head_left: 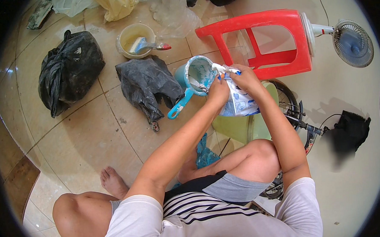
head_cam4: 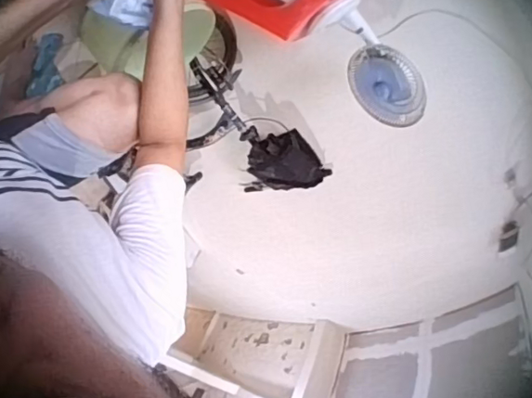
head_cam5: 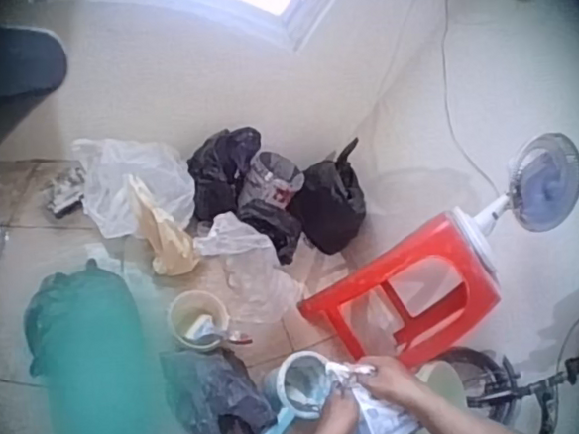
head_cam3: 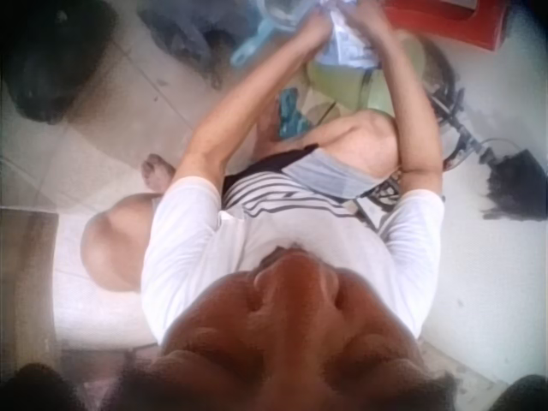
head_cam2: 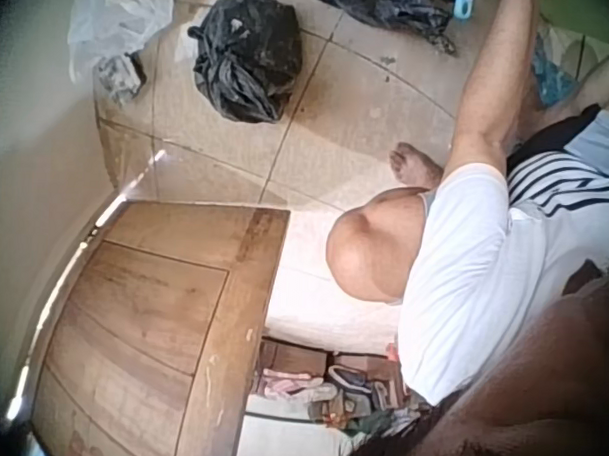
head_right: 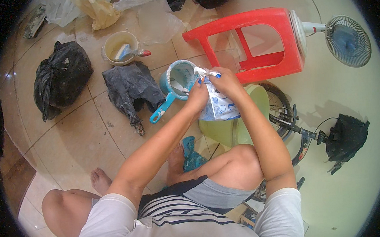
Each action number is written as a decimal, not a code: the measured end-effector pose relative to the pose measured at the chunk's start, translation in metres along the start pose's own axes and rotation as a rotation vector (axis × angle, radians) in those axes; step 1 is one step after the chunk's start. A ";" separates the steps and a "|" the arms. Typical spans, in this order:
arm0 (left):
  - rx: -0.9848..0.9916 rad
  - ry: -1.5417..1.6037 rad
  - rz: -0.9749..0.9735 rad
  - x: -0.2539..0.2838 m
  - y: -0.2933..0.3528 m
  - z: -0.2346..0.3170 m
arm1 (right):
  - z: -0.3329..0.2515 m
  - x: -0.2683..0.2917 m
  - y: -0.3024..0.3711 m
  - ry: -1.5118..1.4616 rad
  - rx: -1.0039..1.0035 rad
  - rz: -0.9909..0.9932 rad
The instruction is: The person mixes white patching compound in a scoop and applies it to a wall using a putty knife to fill holes.
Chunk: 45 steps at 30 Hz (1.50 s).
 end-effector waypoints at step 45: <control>0.027 0.022 0.002 -0.005 0.003 0.002 | 0.003 0.001 -0.002 0.008 0.027 0.033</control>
Point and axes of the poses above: each hand's wrist, its own y-axis away from the middle knuckle, its own x-axis out of the back of the hand, z = x × y, the point moved 5 cm from there along -y, towards the middle knuckle, and after that the axes turned 11 degrees about z, right-handed, at the moved point
